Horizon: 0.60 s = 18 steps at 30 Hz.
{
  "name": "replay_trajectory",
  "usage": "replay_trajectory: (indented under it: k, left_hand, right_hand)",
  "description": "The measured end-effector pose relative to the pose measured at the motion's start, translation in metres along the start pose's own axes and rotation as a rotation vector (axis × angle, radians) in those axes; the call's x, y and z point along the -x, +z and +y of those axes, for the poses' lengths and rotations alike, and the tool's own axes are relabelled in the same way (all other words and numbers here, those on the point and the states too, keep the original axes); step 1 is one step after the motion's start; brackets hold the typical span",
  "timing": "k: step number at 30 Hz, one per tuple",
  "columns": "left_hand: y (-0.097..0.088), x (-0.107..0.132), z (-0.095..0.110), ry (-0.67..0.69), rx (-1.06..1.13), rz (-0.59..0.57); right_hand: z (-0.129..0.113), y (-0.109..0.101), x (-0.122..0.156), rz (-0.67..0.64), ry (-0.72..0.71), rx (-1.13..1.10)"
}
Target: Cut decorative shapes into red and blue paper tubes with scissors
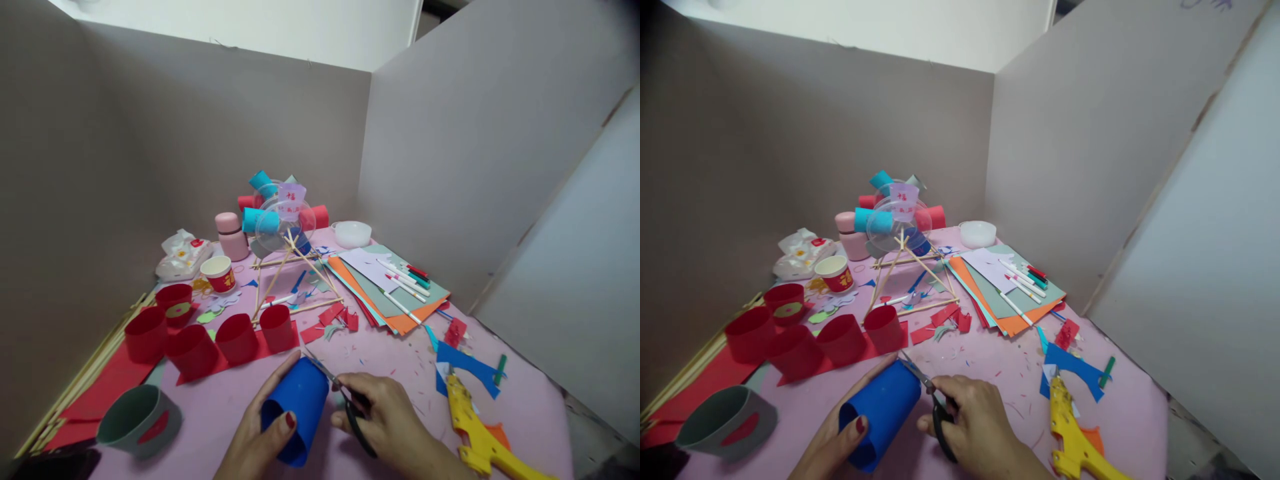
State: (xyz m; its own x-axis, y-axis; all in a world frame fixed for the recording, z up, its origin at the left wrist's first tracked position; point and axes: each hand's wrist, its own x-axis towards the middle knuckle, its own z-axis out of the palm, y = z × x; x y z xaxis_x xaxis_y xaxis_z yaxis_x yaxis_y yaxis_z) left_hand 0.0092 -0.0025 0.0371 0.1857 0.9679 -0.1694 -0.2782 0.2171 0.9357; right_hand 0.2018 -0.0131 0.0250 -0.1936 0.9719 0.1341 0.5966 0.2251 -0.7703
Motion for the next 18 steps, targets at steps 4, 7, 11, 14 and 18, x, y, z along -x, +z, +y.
replay_trajectory:
  k: [4, 7, 11, 14, 18]
  left_hand:
    - [0.001, 0.002, 0.002, 0.003, -0.017, -0.004]
    - [0.001, 0.003, 0.002, -0.006, -0.009, 0.001]
    - [-0.004, -0.001, -0.003, -0.001, -0.009, -0.006]
    - [-0.010, -0.007, -0.007, 0.006, -0.057, -0.041]
    - [-0.010, -0.005, -0.003, 0.027, -0.089, -0.060]
  right_hand:
    - [-0.002, -0.002, 0.001, -0.013, 0.019, -0.045]
    - [-0.001, -0.003, 0.001, -0.020, 0.030, -0.072]
    - [0.001, -0.002, 0.000, -0.028, 0.032, -0.112]
    - [0.002, -0.001, 0.000, -0.041, 0.030, -0.128]
    - [0.003, -0.001, -0.002, -0.048, 0.017, -0.095]
